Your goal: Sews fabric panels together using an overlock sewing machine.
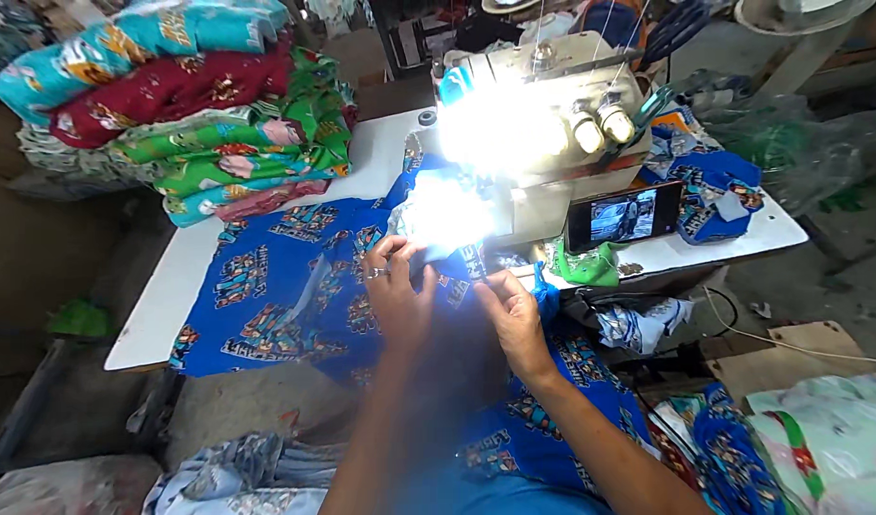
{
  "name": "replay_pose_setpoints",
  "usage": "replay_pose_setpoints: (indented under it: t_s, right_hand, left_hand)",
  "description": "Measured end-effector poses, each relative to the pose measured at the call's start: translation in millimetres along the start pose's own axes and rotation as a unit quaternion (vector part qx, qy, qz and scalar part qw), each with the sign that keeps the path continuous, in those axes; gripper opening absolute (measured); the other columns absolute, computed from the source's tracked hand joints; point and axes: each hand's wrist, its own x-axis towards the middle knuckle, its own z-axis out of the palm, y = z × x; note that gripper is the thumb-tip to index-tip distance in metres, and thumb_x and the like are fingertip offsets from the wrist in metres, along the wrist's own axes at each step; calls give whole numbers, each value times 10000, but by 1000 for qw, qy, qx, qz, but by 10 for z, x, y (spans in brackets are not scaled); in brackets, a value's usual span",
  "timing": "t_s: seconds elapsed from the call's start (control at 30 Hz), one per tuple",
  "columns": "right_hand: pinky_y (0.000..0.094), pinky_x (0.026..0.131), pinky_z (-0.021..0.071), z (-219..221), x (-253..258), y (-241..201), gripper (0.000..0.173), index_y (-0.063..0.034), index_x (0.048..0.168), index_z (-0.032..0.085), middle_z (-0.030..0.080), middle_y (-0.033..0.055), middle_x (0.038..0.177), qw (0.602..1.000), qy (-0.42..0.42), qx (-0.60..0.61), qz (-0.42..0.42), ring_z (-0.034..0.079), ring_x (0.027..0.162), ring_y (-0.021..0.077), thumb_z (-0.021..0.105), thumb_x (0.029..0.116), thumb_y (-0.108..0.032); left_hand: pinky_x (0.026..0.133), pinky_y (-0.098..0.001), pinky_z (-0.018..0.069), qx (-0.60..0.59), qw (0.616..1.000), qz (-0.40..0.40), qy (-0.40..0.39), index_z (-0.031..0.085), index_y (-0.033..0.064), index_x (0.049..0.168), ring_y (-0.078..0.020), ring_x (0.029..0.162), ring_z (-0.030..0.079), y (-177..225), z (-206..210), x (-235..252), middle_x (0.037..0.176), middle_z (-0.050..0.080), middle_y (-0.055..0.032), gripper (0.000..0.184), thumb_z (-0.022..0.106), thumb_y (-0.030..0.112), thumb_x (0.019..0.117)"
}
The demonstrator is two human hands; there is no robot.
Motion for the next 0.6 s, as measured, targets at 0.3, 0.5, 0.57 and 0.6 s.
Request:
replay_pose_setpoints:
  t_s: [0.3,0.5,0.57,0.6]
  right_hand:
    - [158,617,448,10,4,-18,128,-39,1116,639,656,-14,770,1000,6,-14,19,553,645,-8,612,1013,-111]
    - [245,805,556,-13,23,-2,287,-31,1295,649,723,59,1016,1000,-4,-10,21,667,866,63,590,1022,-95]
    - [233,784,558,-14,32,-9,207,-17,1190,682,716,40,951,999,-4,-20,27,660,827,47,602,1016,-95]
    - [219,760,549,-11,37,-12,171,-15,1143,682,707,25,918,999,-4,-25,28,648,799,31,606,1013,-95]
  left_hand:
    - [1048,-310,442,-99,994,-46,-29,715,3,1094,-170,1231,558,-48,-197,97,1290,610,-133,225,622,195,1023]
    - [887,-279,506,-179,954,-199,-136,657,-30,1113,-79,990,604,9,-394,360,1126,643,-103,277,552,221,1061]
    - [853,-266,491,-191,940,-236,-159,656,-10,1095,-38,911,591,14,-426,515,1001,648,-47,257,523,209,1072]
    - [834,-241,492,-204,931,-247,-174,655,10,1069,-8,874,586,0,-434,583,944,636,-8,242,517,209,1074]
